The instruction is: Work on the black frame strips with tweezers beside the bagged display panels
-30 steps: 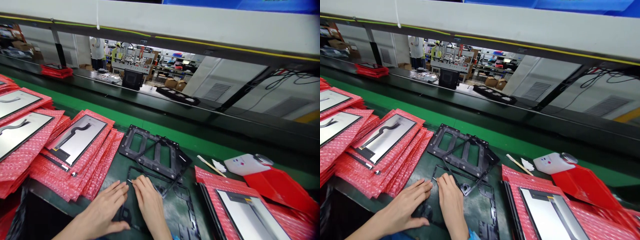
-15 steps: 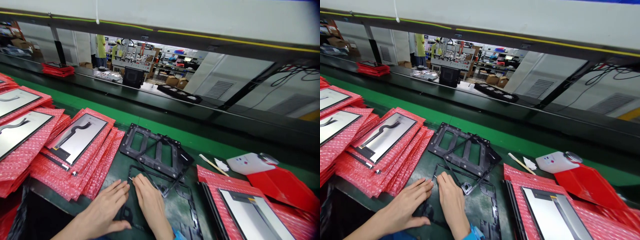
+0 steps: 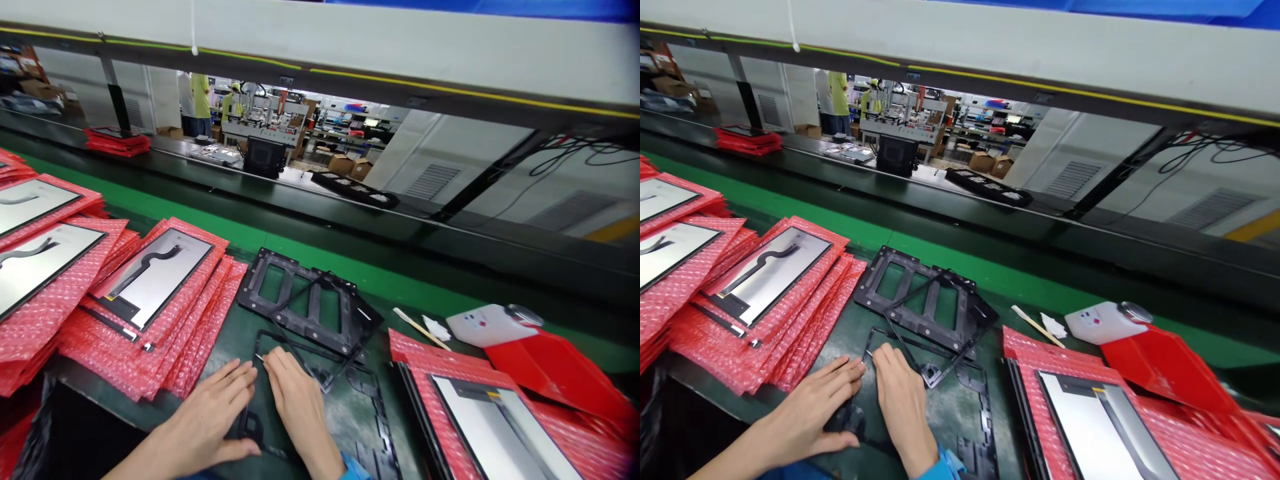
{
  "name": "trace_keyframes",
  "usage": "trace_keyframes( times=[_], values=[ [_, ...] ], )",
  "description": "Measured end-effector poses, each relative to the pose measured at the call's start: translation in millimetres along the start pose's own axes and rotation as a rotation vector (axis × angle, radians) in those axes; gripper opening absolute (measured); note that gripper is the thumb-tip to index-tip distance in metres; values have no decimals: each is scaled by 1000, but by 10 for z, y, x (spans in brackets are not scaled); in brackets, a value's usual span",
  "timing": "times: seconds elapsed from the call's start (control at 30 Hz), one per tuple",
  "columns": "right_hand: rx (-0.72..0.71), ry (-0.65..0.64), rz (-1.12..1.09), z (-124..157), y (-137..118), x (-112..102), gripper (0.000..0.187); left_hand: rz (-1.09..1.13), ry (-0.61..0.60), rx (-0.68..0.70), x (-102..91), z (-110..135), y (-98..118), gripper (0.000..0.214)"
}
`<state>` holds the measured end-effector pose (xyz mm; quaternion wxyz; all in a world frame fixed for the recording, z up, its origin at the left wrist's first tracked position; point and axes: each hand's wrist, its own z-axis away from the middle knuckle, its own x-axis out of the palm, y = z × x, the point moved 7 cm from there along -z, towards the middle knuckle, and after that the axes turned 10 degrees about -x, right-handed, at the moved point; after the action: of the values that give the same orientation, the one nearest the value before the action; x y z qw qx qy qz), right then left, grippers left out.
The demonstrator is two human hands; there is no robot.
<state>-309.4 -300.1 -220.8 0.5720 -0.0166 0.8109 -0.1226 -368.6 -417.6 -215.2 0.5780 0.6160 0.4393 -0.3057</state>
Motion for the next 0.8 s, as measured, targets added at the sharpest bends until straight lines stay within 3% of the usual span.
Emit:
trace_keyframes(
  times=[0.3,0.5,0.8],
  values=[
    [73,10,-66,-15,43,17,20,0,-10,1,28,-12,-5,59],
    [46,-72,-7,-17,26,73,17,6,-19,0,46,-11,-20,62],
    [78,21,-97,-2,47,33,19,60,52,6,-3,5,-6,58]
  ],
)
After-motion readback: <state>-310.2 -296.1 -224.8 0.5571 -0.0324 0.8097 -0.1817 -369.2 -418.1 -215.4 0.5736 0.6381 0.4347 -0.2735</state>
